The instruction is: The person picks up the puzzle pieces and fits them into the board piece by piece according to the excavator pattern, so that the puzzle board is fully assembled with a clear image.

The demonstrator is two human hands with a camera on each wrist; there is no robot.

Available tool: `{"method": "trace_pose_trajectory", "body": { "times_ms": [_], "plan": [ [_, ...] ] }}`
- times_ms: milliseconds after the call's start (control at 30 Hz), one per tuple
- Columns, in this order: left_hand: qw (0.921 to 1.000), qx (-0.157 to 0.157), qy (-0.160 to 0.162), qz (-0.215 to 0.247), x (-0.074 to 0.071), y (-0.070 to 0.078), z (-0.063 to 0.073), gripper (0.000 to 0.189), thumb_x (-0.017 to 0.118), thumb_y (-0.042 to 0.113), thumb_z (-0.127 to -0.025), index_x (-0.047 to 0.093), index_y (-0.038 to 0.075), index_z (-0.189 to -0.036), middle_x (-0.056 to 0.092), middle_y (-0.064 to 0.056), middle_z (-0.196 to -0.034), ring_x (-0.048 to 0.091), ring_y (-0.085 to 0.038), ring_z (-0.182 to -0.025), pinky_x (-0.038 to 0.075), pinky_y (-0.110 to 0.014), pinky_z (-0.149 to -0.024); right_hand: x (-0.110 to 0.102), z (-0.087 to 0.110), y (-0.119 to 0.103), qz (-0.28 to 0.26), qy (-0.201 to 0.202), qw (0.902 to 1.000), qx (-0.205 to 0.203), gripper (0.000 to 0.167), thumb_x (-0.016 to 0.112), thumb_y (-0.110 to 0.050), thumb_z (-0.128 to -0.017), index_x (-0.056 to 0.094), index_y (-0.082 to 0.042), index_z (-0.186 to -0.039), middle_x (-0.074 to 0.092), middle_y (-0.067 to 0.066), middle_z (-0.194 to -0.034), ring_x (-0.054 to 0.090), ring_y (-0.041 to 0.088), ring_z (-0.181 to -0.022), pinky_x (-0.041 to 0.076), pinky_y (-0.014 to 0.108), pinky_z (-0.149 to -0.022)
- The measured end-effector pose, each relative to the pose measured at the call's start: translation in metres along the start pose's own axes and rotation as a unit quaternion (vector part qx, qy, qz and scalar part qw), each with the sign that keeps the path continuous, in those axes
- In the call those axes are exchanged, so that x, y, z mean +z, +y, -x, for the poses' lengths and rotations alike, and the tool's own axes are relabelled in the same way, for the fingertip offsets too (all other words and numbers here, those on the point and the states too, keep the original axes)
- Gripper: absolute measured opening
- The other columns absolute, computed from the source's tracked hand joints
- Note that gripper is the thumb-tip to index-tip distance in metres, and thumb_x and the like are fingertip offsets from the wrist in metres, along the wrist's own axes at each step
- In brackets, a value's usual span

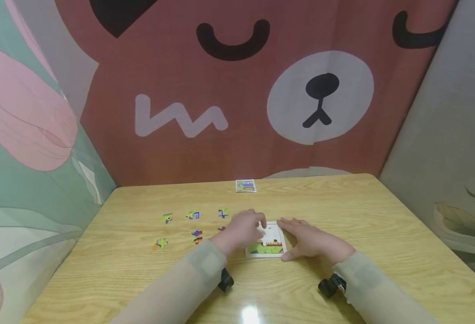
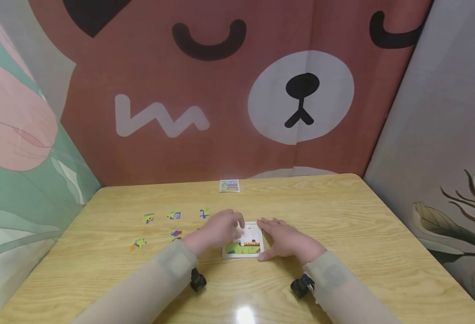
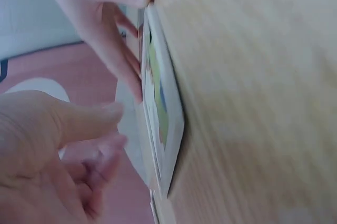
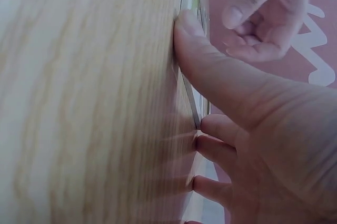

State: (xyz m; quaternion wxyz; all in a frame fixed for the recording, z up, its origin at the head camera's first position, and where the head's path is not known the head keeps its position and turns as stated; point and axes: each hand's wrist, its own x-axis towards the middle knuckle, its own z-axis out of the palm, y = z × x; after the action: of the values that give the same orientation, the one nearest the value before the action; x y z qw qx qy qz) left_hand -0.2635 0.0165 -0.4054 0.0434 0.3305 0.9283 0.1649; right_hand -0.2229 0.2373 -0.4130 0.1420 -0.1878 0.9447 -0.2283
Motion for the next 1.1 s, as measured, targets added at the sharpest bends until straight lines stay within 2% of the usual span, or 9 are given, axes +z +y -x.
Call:
{"method": "trace_pose_trajectory", "body": {
  "times_ms": [100,233,367,567,700,767,967,1033,1100],
  "plan": [
    [0.9958,0.073,-0.010,-0.054,-0.003,0.006,0.005,0.026,0.069,0.005,-0.090,0.075,0.024,-0.107,0.063,0.008,-0.100,0.055,-0.012,-0.095,0.042,-0.033,-0.086,-0.001,0.000,0.000,-0.005,0.001,1.0000,-0.008,0.100,0.083,-0.044,-0.076,0.032,-0.005,-0.153,0.027,0.016,-0.158,0.018,0.047,-0.143,0.018,0.063,-0.109],
    [0.9743,0.169,-0.017,-0.148,-0.004,0.011,0.014,0.040,0.069,0.000,-0.088,0.074,0.030,-0.115,0.066,0.015,-0.116,0.054,-0.010,-0.102,0.038,-0.027,-0.083,0.000,-0.001,0.000,-0.006,0.001,0.9998,-0.020,0.099,0.082,-0.044,-0.077,0.032,-0.005,-0.153,0.027,0.016,-0.158,0.017,0.049,-0.142,0.017,0.065,-0.109],
    [0.9579,0.219,-0.023,-0.184,-0.004,0.011,0.022,0.040,0.068,0.005,-0.090,0.072,0.030,-0.120,0.064,0.019,-0.123,0.054,-0.007,-0.106,0.035,-0.025,-0.084,0.000,-0.002,-0.001,-0.001,-0.001,0.9998,-0.020,0.099,0.082,-0.044,-0.077,0.032,-0.005,-0.153,0.027,0.016,-0.158,0.016,0.048,-0.143,0.017,0.065,-0.109],
    [0.9488,0.233,-0.043,-0.209,-0.004,0.012,0.033,0.043,0.061,0.005,-0.095,0.064,0.028,-0.131,0.057,0.016,-0.135,0.052,-0.010,-0.122,0.036,-0.034,-0.101,0.000,-0.002,-0.002,0.011,-0.001,0.9998,-0.016,0.099,0.082,-0.045,-0.077,0.032,-0.006,-0.153,0.027,0.016,-0.158,0.017,0.048,-0.143,0.017,0.065,-0.109],
    [0.9412,0.239,-0.050,-0.234,-0.004,0.012,0.041,0.047,0.057,0.004,-0.096,0.060,0.027,-0.137,0.050,0.015,-0.143,0.048,-0.015,-0.130,0.033,-0.041,-0.107,0.000,-0.002,-0.001,0.008,-0.002,0.9998,-0.016,0.099,0.082,-0.044,-0.077,0.032,-0.005,-0.153,0.027,0.016,-0.158,0.017,0.048,-0.143,0.017,0.065,-0.109],
    [0.9407,0.234,-0.063,-0.238,-0.003,0.011,0.046,0.053,0.057,0.002,-0.095,0.056,0.029,-0.140,0.045,0.015,-0.148,0.043,-0.017,-0.134,0.030,-0.044,-0.110,-0.001,-0.001,-0.001,0.007,-0.003,0.9998,-0.016,0.099,0.082,-0.043,-0.078,0.031,-0.005,-0.153,0.027,0.016,-0.158,0.017,0.048,-0.143,0.017,0.065,-0.109],
    [0.9494,0.196,-0.113,-0.218,0.000,0.008,0.052,0.074,0.056,-0.004,-0.088,0.040,0.032,-0.151,0.027,0.018,-0.157,0.027,-0.018,-0.144,0.019,-0.049,-0.115,-0.002,0.001,0.000,0.008,-0.003,0.9999,-0.015,0.098,0.082,-0.043,-0.078,0.031,-0.004,-0.153,0.026,0.017,-0.158,0.017,0.048,-0.142,0.017,0.065,-0.109],
    [0.9548,0.185,-0.125,-0.197,0.001,0.008,0.051,0.076,0.055,-0.005,-0.087,0.039,0.033,-0.152,0.026,0.018,-0.158,0.026,-0.017,-0.144,0.019,-0.052,-0.114,-0.001,0.001,0.000,0.008,-0.001,0.9998,-0.016,0.098,0.082,-0.042,-0.078,0.031,-0.004,-0.153,0.027,0.017,-0.158,0.017,0.048,-0.142,0.017,0.064,-0.109],
    [0.9638,0.169,-0.136,-0.155,0.001,0.007,0.047,0.070,0.052,-0.002,-0.091,0.040,0.032,-0.151,0.028,0.018,-0.157,0.026,-0.018,-0.144,0.018,-0.054,-0.114,-0.001,0.002,0.001,0.009,-0.001,0.9998,-0.017,0.098,0.082,-0.042,-0.078,0.031,-0.004,-0.153,0.027,0.018,-0.158,0.017,0.049,-0.142,0.017,0.064,-0.109]
  ]
}}
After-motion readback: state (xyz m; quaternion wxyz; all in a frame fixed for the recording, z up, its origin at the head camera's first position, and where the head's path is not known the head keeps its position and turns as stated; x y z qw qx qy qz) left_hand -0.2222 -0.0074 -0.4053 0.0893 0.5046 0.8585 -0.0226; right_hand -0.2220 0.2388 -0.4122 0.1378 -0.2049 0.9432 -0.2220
